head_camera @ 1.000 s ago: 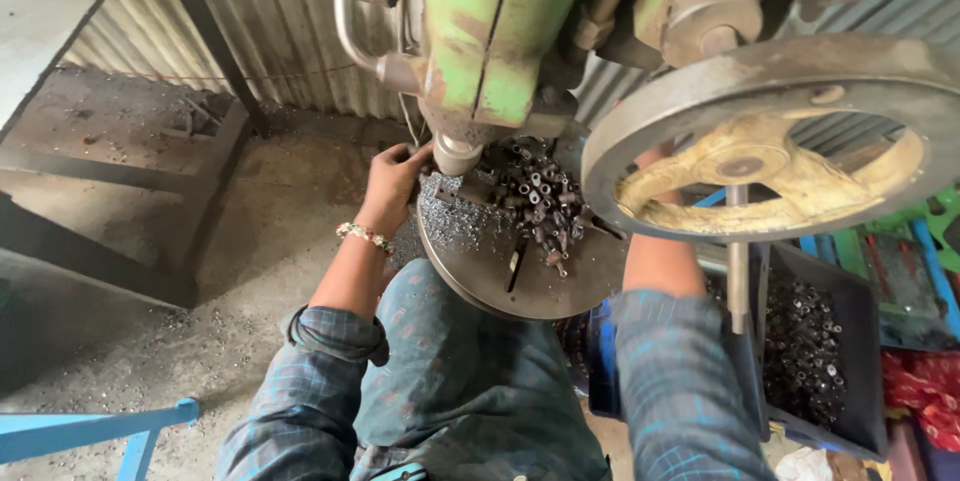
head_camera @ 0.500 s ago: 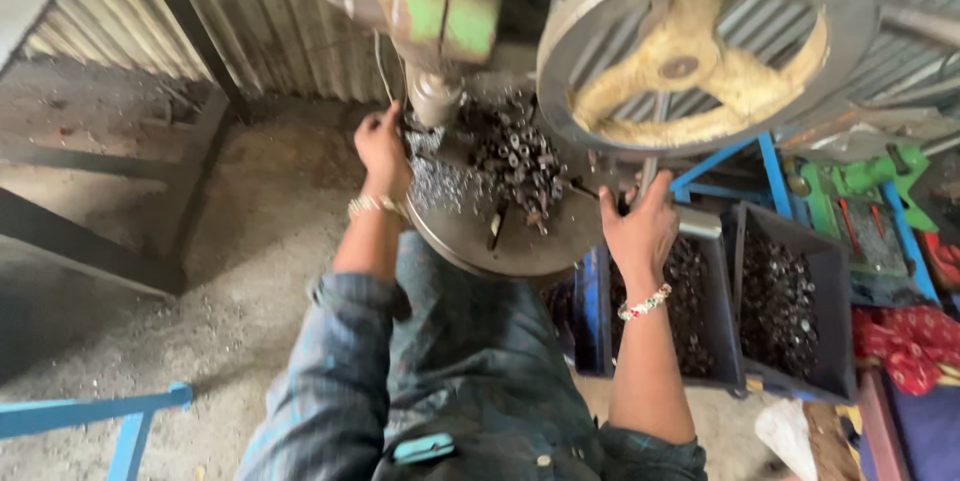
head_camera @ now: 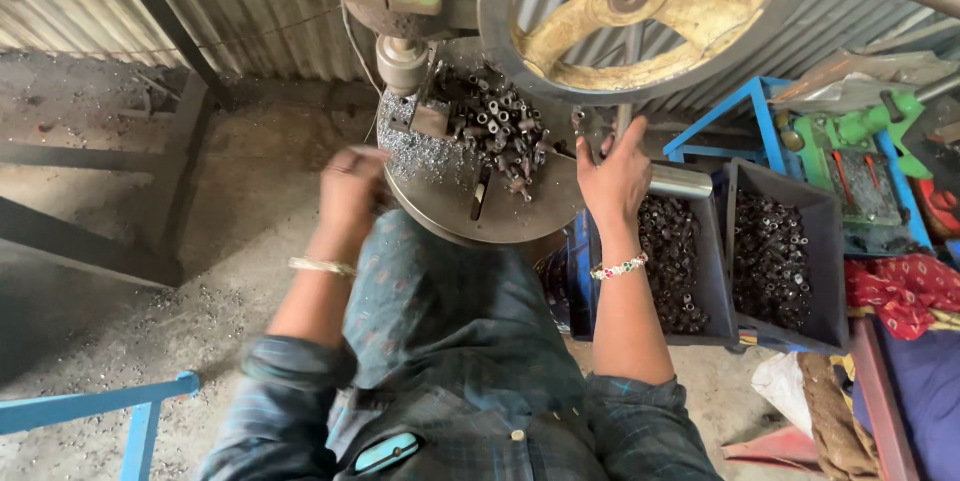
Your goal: The person picks small hexagonal metal fittings from a bin, seats each one on a drill press table, and operates the drill press to machine it. Finished pieces are set on the table and moved into collection bins, with machined chips brushed aside by hand.
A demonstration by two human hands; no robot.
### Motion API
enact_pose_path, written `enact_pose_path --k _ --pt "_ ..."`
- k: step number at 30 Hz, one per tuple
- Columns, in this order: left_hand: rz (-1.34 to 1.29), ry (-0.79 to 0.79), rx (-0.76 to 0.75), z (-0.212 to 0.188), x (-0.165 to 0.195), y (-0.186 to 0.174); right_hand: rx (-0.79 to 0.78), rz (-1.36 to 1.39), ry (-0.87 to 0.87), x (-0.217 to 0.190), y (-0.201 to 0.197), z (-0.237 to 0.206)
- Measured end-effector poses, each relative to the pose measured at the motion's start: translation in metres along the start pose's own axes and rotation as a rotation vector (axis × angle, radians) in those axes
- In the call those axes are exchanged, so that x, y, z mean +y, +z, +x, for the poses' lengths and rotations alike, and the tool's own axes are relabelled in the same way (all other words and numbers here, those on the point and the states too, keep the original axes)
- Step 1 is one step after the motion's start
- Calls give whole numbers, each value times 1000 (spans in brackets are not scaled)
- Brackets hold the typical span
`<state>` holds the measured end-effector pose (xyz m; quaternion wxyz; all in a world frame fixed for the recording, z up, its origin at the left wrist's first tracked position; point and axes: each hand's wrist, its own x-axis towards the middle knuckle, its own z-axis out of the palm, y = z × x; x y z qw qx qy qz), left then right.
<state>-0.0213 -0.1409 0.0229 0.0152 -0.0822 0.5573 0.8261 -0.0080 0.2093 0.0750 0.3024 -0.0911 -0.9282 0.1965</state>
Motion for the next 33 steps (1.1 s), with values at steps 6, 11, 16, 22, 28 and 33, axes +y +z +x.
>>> enact_pose_path --k 6,11,16,22,28,33 --pt "1337 876 -488 -1 -93 101 -25 42 6 0 -4 -1" --pt "1631 862 -614 14 -87 136 -26 55 -7 -6 -10 1" --pt "1492 701 -524 -5 -74 119 -5 42 -8 -10 -11 0" --pt "181 482 370 5 -44 37 10 31 12 -11 -7 1" --pt "-107 99 326 68 -2 3 20 34 12 -13 -2 5" --pt "-64 100 198 77 7 11 24 34 -22 -17 -5 6"
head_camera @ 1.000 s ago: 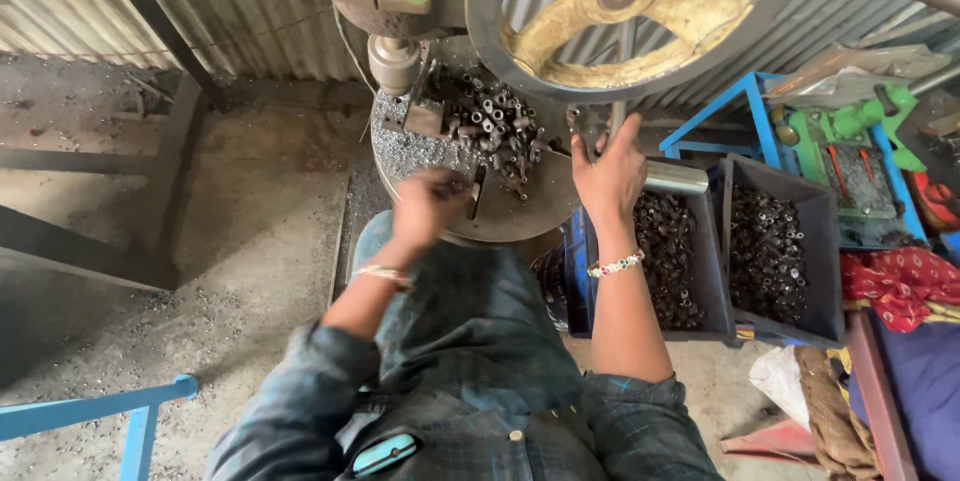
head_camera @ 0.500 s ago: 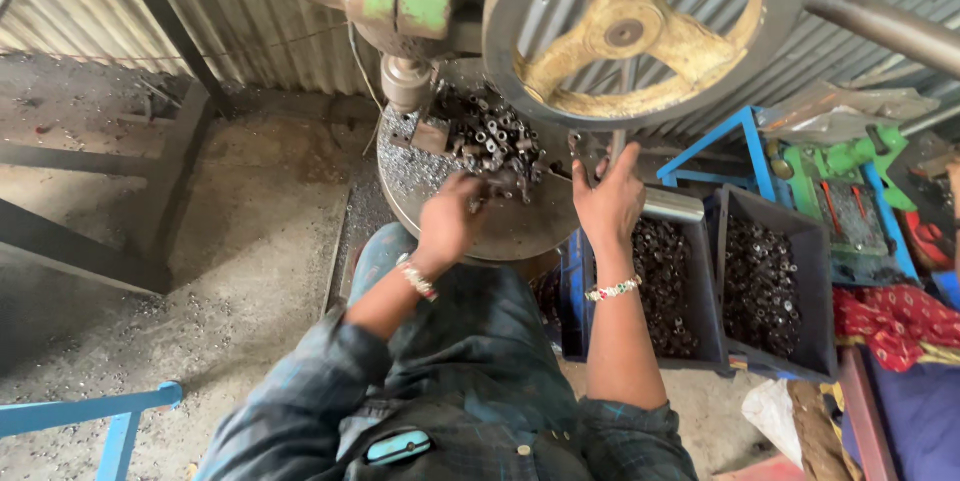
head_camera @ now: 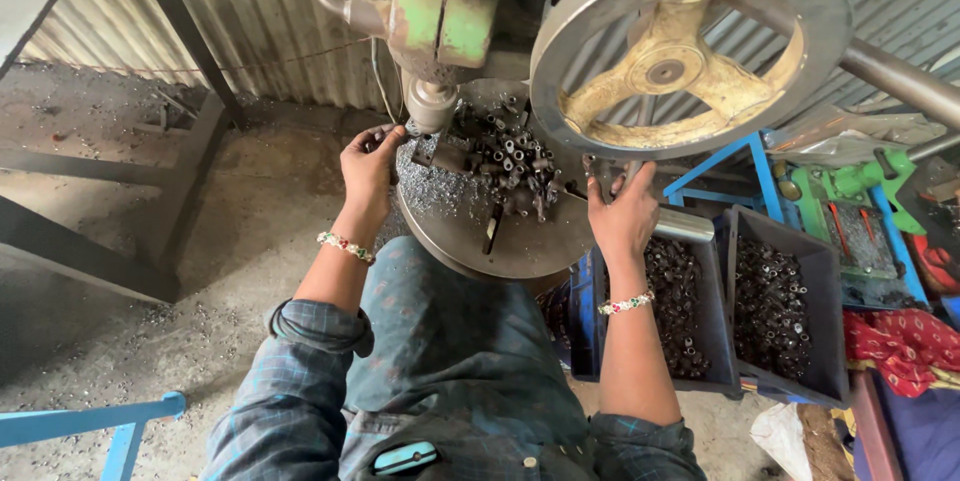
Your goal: The person picks small hexagonal metal fittings from a bin, seats each one on a drill press table, and operates the drill press to machine it. Finished pieces are set on the table and moved into collection bins, with machined chips brushed aside by hand.
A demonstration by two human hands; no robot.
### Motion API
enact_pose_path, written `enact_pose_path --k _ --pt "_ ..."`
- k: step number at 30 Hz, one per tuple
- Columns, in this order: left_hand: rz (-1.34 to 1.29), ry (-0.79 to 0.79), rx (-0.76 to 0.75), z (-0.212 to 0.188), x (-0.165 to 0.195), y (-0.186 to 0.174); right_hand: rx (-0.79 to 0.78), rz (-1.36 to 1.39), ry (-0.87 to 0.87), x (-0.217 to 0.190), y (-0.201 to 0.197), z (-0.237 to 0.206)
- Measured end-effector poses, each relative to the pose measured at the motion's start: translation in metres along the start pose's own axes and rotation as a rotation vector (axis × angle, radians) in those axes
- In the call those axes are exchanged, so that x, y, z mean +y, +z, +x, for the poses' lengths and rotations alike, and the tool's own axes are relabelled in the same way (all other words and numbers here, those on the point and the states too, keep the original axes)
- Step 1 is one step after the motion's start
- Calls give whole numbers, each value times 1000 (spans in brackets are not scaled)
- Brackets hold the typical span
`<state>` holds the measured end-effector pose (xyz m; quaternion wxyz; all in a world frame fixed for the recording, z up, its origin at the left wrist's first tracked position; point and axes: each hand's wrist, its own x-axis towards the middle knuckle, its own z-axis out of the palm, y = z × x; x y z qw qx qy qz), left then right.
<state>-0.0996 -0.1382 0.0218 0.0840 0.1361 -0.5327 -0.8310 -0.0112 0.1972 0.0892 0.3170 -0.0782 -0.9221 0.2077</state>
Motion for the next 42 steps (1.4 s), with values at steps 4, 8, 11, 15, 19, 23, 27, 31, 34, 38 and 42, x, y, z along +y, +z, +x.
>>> enact_pose_path --k 4,8,11,15,19,23,27,31,34,38,42 --pt "156 7 -174 13 12 -2 -5 41 53 5 6 -2" --pt "231 -107 -331 31 24 -10 -14 -28 48 28 28 -1" --pt "241 -152 -374 37 23 -16 26 -214 -168 47 57 20" --pt "158 83 -307 36 8 -17 72 -7 -93 60 100 67" --pt "146 72 -272 39 0 -15 116 -30 18 66 122 110" --pt "143 5 -298 41 3 -15 132 -41 105 68 128 154" --pt "82 -29 -362 35 7 -17 111 -53 76 65 125 151" --pt "52 52 -253 33 13 -27 63 -210 -163 64 101 65" --pt "30 69 -54 35 19 -37 11 -121 -157 58 54 9" --pt "173 -25 -42 34 15 -36 -70 124 13 28 13 -10" --pt "196 -28 5 31 0 -22 -37 82 -23 5 0 -4"
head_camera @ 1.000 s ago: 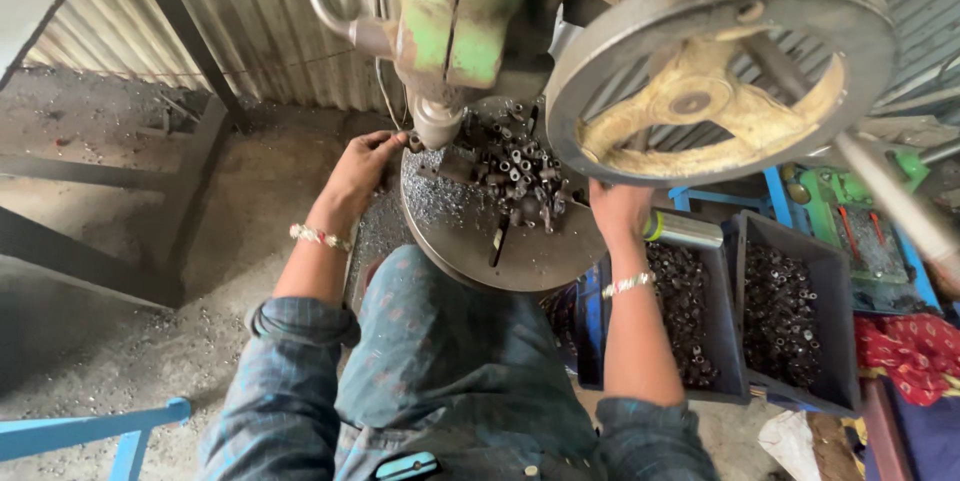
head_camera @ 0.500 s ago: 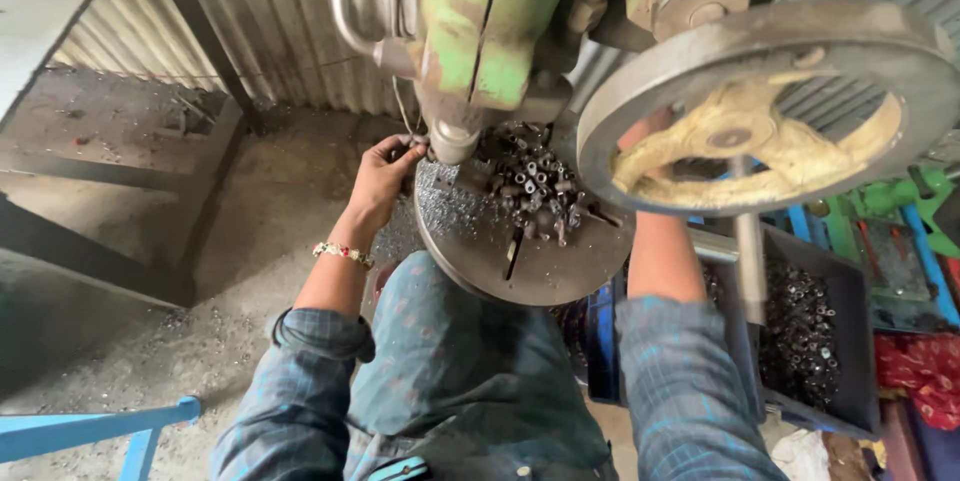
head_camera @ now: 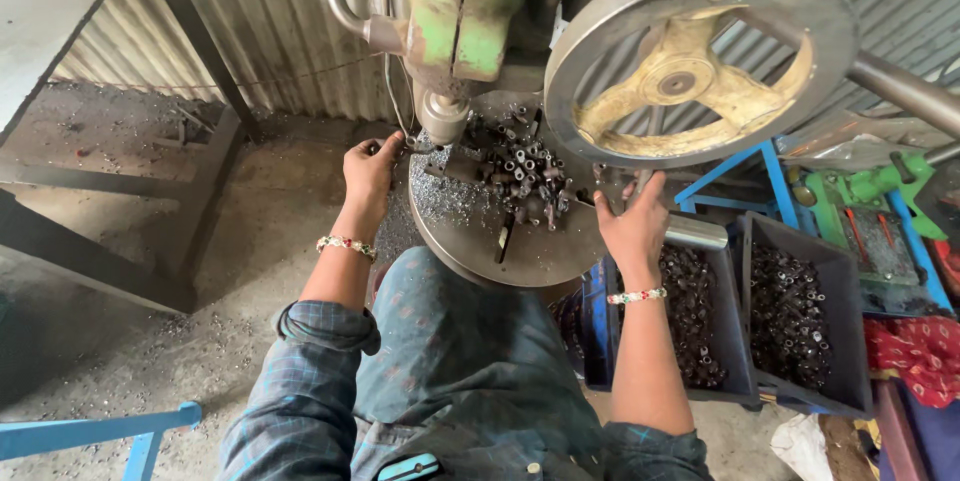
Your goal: The person picks small hexagonal metal fittings from a bin, seats each one on a drill press table, and operates the drill press to machine it. Finished pieces are set on the table and moved into collection bins, with machined chips brushed aside by hand.
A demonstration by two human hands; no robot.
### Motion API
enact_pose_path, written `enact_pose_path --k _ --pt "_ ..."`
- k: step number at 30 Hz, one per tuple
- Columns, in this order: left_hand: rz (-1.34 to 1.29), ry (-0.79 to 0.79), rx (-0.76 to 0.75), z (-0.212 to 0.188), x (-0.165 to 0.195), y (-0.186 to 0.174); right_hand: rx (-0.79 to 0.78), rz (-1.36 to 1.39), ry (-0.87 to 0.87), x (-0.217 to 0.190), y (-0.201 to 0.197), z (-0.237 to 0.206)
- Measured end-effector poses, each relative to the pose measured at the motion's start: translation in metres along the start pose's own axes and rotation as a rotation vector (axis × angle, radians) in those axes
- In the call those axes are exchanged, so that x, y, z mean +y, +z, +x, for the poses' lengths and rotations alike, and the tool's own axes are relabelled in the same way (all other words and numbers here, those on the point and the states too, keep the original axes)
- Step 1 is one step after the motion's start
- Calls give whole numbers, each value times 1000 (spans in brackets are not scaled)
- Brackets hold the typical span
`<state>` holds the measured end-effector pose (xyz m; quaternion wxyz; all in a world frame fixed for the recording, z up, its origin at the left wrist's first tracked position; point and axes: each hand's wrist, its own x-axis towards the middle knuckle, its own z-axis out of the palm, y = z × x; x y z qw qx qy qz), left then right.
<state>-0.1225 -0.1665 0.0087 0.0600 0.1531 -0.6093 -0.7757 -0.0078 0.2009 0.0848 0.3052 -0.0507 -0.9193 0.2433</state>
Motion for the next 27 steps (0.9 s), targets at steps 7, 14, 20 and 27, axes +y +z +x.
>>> enact_pose_path --k 7,14,20,27 --pt "-1 -42 -13 21 0 6 0 -25 25 -4 -1 0" --pt "-192 -246 -105 22 -1 -3 3 0 35 -7 0 1" --pt "309 93 5 22 11 4 38 -25 -25 3 10 2" --pt "466 98 -52 26 20 11 42 -41 -28 -2 10 5"
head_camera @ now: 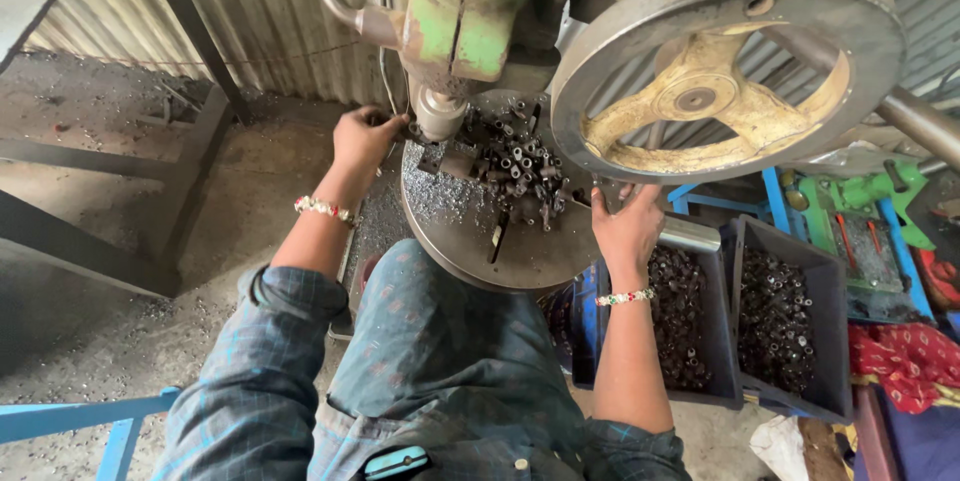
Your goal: The person picks small hexagonal metal fittings from a bin, seats each one on a drill press table, and operates the drill press to machine it. Finished pieces are set on the table and moved into collection bins, with machined chips brushed aside by hand.
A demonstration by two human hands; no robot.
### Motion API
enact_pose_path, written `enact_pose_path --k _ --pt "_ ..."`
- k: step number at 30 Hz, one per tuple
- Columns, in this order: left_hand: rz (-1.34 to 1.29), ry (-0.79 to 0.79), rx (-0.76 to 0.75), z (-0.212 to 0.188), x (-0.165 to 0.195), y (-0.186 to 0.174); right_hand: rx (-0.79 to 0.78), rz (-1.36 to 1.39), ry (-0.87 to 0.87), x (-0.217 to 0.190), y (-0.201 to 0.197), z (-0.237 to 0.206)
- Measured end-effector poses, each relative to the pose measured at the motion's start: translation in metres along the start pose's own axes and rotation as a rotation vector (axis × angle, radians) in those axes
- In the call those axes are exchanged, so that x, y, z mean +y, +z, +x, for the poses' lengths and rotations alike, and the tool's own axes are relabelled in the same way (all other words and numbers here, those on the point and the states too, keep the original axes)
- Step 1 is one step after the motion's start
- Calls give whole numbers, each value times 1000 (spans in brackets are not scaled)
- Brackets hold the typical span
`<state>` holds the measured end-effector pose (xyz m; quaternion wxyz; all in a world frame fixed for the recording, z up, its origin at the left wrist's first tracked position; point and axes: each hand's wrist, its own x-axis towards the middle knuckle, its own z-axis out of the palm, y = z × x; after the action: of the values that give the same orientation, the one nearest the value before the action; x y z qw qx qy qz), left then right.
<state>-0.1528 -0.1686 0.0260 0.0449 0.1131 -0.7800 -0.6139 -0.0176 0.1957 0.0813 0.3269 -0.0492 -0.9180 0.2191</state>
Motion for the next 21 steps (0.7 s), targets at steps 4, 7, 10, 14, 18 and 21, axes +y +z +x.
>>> enact_pose_path --k 4,7,10,14,18,21 --pt "-454 -60 -76 -18 -20 15 -9 5 36 4 2 -2" --pt "-645 -115 -168 -19 -28 20 -27 -34 73 26 17 -3" --pt "-663 -105 -200 -13 -27 17 -38 -162 -33 58 51 6" --pt "-588 -114 -204 -11 -23 13 21 -217 -265 84 107 57" --pt "-579 -124 -227 -11 -20 11 116 -81 68 75 129 114" --pt "-604 -103 -284 -6 -16 10 141 -67 176 64 120 142"
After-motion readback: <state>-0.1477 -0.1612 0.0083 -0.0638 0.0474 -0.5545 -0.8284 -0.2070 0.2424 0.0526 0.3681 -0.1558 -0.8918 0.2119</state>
